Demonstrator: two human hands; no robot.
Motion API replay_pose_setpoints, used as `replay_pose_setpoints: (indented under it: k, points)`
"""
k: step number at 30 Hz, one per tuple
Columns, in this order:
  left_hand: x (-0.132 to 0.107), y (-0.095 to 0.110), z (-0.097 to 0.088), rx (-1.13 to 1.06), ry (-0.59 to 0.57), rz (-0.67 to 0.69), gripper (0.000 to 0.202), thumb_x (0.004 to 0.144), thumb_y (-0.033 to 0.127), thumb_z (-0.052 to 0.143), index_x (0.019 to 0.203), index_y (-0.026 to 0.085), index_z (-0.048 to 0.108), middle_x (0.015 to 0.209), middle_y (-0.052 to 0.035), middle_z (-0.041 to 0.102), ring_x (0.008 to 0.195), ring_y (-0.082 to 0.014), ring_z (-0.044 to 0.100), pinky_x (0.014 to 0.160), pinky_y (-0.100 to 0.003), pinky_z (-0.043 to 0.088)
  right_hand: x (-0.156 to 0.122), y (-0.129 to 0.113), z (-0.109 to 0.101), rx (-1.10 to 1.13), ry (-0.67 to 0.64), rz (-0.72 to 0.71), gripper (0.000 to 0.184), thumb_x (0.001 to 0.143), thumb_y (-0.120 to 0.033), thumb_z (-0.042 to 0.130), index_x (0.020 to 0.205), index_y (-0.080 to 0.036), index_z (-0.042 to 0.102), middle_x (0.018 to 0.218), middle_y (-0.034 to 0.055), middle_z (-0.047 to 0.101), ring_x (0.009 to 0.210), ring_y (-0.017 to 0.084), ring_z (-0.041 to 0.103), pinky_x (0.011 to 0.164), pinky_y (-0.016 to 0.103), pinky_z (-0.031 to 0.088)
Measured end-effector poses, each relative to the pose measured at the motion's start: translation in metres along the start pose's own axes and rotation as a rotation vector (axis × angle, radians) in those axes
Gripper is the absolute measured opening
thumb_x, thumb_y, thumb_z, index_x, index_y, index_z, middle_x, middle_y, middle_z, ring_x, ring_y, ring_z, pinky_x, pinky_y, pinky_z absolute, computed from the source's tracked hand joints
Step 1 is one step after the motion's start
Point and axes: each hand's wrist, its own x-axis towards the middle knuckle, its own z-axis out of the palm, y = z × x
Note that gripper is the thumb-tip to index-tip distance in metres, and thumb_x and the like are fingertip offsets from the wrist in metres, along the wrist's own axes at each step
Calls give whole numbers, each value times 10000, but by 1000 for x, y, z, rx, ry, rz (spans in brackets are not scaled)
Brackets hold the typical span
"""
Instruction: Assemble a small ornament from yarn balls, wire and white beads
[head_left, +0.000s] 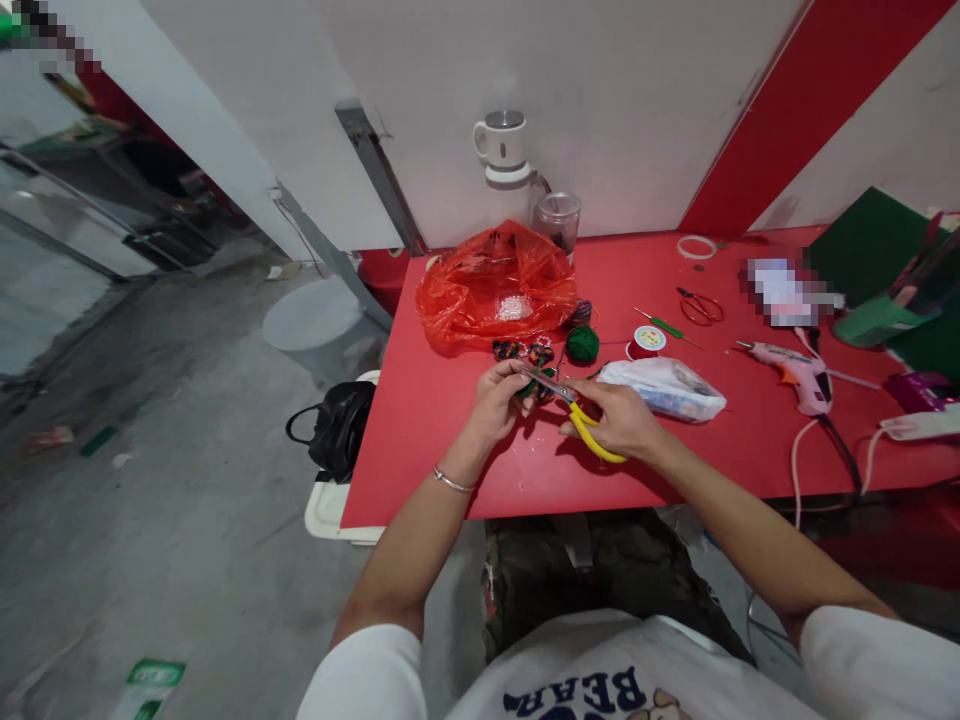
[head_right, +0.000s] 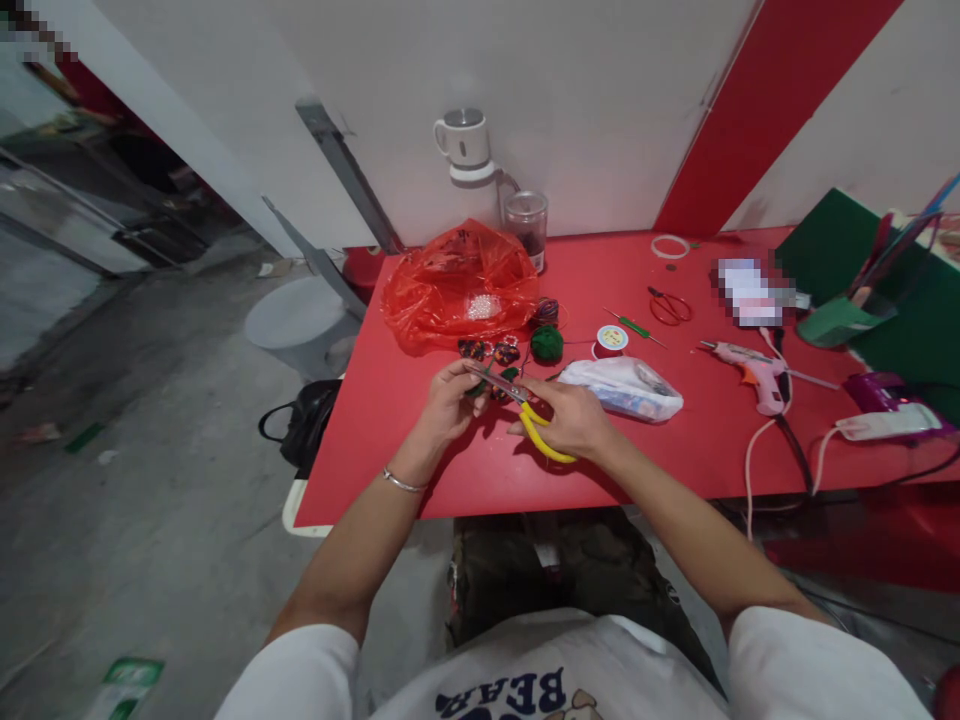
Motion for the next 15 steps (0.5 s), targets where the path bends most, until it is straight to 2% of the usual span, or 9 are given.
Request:
replay_pose_setpoints:
  k: [3, 8, 11, 15]
  points:
    - [0, 0, 1, -5, -8, -1, 331, 621, 318, 888, 724, 172, 609, 515, 51, 587, 357, -74, 507, 344, -164, 361, -3, 3, 0, 26, 3, -22, 646, 884, -607, 756, 1394, -213, 711, 1017, 94, 825, 837, 261, 754, 770, 336, 529]
    - [0, 0, 1, 7, -37, -20, 334, 623, 325, 890, 732, 171, 614, 522, 47, 589, 353, -75, 503, 349, -173, 374, -6, 1, -2, -39, -10, -7, 777, 852, -640, 781, 1494, -229, 630, 1328, 147, 754, 1128, 340, 737, 920, 418, 558]
    - [0, 1, 1, 6, -42, -23, 340, 624, 329, 891, 745, 171, 616, 524, 46, 587, 355, -81, 503, 349, -181, 377, -3, -1, -3, -76, -40, 15, 787, 859, -627, 777, 1517, -231, 605, 1343, 147, 744, 1145, 349, 731, 930, 443, 563]
    - [0, 0, -1, 0, -34, -26, 354, 618, 328, 891, 769, 174, 610, 538, 45, 591, 362, -80, 498, 346, -183, 360, 0, -2, -3, -62, -26, 7, 751, 857, -623, 780, 1482, -231, 635, 1293, 133, 772, 1100, 335, 743, 894, 408, 549]
